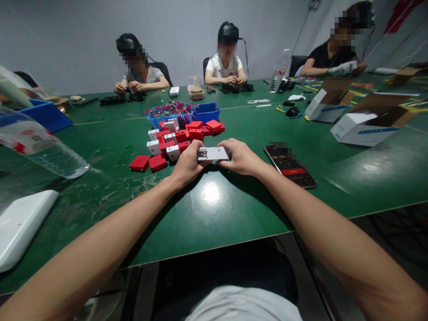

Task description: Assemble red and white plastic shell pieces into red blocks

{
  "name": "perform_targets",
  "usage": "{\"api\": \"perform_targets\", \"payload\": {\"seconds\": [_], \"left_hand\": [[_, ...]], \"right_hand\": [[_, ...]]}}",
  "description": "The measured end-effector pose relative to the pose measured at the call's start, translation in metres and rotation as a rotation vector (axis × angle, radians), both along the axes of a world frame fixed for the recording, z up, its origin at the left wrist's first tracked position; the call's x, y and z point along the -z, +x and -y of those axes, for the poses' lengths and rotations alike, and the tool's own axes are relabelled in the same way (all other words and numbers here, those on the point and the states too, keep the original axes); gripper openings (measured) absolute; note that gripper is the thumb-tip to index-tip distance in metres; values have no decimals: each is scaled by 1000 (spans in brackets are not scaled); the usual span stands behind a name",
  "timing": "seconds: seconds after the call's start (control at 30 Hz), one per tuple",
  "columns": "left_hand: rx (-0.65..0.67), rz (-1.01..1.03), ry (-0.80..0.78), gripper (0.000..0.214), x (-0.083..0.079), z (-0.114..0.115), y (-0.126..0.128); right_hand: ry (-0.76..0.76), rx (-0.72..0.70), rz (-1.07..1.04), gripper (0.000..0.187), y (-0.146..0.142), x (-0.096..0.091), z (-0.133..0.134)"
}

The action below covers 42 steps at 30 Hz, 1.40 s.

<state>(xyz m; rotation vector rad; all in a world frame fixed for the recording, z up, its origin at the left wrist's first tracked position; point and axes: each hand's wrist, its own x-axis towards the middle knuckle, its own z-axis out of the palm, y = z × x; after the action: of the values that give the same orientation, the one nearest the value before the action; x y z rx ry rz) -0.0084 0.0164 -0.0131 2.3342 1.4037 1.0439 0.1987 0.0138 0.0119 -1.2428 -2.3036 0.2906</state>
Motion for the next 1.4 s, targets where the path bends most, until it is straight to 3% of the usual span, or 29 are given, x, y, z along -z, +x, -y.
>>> {"api": "perform_targets", "payload": {"seconds": [0.2, 0.43, 0.87, 1.4], "left_hand": [[-2, -17, 65, 30, 0, 0, 0], [14, -39, 113, 29, -1, -2, -1], [79, -112, 91, 36, 1, -4, -1], [85, 66, 61, 56, -1, -2, 0]], "right_hand": [[-10, -32, -5, 42, 2, -1, 1], [-107, -57, 16, 28, 2, -6, 3], [-18, -50, 54, 40, 6, 0, -2], [-71, -124, -25, 47, 11, -1, -7]]}}
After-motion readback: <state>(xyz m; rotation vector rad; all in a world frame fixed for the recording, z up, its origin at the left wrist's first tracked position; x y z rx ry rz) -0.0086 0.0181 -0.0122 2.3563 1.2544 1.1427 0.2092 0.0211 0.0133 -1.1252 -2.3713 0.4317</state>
